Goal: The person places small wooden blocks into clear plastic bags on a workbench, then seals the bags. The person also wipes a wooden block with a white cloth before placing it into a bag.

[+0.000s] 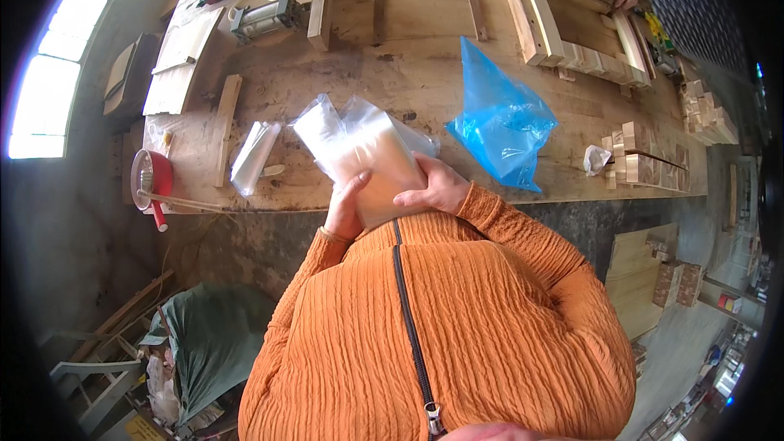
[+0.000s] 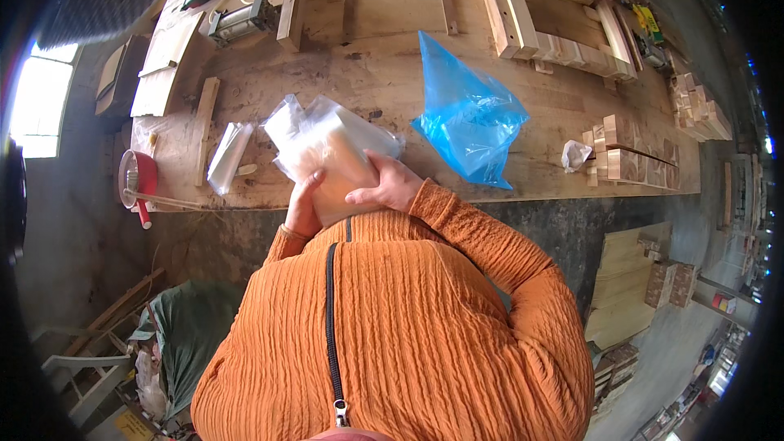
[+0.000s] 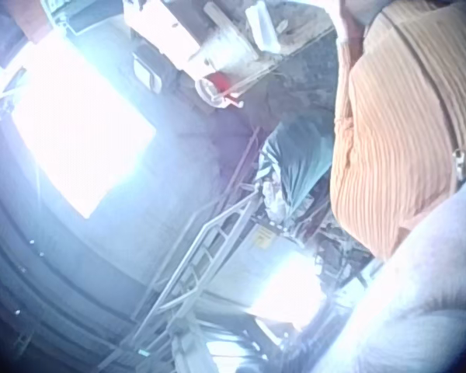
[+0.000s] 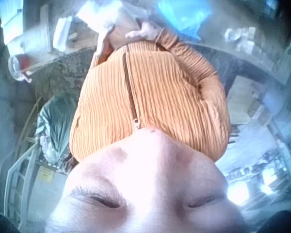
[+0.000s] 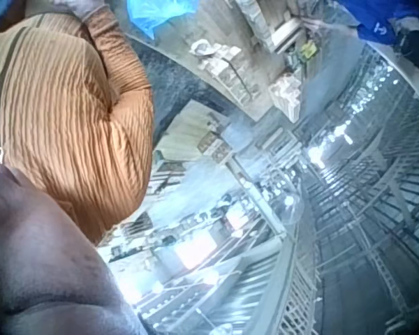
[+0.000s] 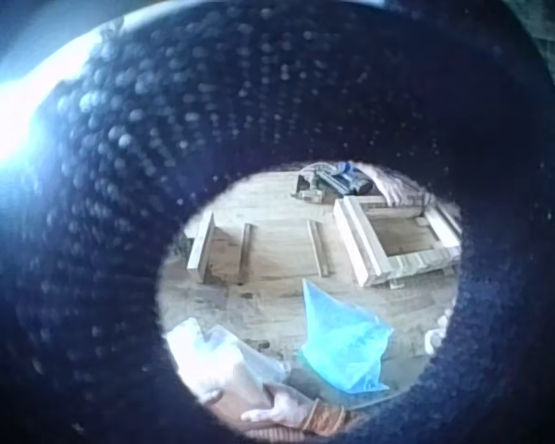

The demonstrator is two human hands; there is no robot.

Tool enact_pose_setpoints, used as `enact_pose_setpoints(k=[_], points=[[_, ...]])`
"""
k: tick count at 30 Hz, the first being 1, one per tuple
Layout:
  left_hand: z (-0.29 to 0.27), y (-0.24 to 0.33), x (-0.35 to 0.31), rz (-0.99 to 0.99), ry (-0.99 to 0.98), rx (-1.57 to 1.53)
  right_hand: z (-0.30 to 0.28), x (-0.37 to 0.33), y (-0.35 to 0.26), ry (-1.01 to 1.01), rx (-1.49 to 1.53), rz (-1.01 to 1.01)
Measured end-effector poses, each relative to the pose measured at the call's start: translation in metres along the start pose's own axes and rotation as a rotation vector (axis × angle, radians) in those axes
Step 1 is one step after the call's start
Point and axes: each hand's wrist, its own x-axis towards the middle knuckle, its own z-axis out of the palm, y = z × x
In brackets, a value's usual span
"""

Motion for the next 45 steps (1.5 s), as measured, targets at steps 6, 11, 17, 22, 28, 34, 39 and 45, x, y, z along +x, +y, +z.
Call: enact_pose_setpoints(k=[6,11,17,22,28,34,39,45], points=[[0.008,-0.001,0.028,-0.154,0.121,-0.076,-0.015,0.013,0.021,0.194,0.388,0.106],[0.008,-0.007,0.031,-0.077,0.149,-0.062,-0.023,0.02,0.031,0.388,0.173,0.046],[0.003,-0.032,0.057,0.293,0.25,0.004,0.0,0.037,0.007,0.427,-0.916,-0.365],[0.009,-0.035,0.072,0.554,0.158,0.245,0.014,0.054,-0.001,0.388,-1.271,-0.343],[0.037,-0.009,0.061,0.091,0.176,-0.244,0.022,0.048,-0.003,0.245,-1.49,-0.394],[0.031,0.014,0.033,-0.286,-0.338,0.105,-0.034,-0.005,-0.024,0.358,0.075,-0.14],[0.028,0.023,0.025,-0.456,-0.718,0.535,0.036,-0.027,0.003,0.555,0.434,-0.115],[0.031,0.036,0.039,-0.114,-0.854,0.86,0.068,-0.014,-0.023,0.864,0.493,-0.283]])
